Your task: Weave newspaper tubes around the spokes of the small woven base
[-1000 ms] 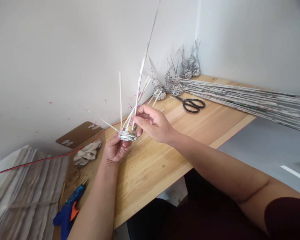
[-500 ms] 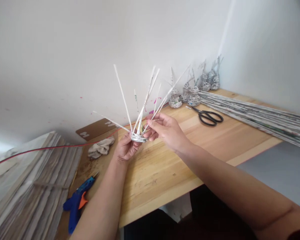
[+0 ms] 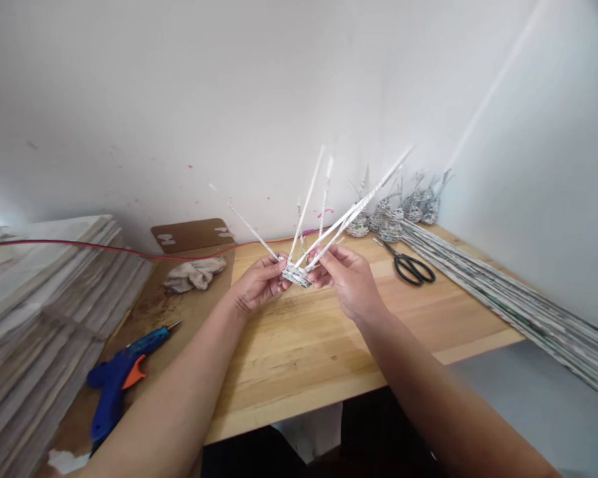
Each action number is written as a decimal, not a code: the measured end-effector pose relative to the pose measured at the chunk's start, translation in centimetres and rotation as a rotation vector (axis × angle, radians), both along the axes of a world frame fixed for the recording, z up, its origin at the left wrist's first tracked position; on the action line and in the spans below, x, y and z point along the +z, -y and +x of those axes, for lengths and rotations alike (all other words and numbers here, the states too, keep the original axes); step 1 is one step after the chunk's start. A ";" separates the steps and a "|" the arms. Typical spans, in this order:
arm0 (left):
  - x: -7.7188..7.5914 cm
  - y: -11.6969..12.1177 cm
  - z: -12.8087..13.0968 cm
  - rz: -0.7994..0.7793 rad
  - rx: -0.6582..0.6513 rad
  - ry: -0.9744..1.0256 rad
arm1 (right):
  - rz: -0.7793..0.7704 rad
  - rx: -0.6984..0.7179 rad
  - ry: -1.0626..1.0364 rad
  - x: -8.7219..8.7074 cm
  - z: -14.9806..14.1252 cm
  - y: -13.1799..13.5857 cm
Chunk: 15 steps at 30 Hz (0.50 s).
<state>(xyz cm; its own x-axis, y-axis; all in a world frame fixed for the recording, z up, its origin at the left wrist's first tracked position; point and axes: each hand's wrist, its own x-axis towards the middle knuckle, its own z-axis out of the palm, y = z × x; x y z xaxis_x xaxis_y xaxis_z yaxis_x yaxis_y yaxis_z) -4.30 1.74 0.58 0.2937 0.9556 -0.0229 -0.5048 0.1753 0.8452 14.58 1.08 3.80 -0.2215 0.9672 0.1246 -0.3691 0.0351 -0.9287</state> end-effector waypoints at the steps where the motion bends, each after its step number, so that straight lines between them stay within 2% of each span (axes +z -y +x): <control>1: 0.0 0.0 0.0 -0.002 0.005 0.008 | -0.038 0.000 -0.030 -0.1 0.0 0.0; 3: -0.2 -0.2 0.0 -0.002 0.025 0.027 | -0.098 0.001 -0.083 -0.3 0.1 -0.2; 6: -0.4 -0.3 0.0 0.004 0.046 0.037 | -0.107 -0.003 -0.097 -0.6 0.1 -0.3; 11: -0.2 -0.2 0.3 -0.007 0.040 0.005 | 0.000 -0.036 -0.046 -1.0 0.1 -0.2; 15: -0.2 -0.1 0.5 -0.009 0.042 -0.017 | 0.098 -0.095 -0.099 -1.6 0.1 -0.1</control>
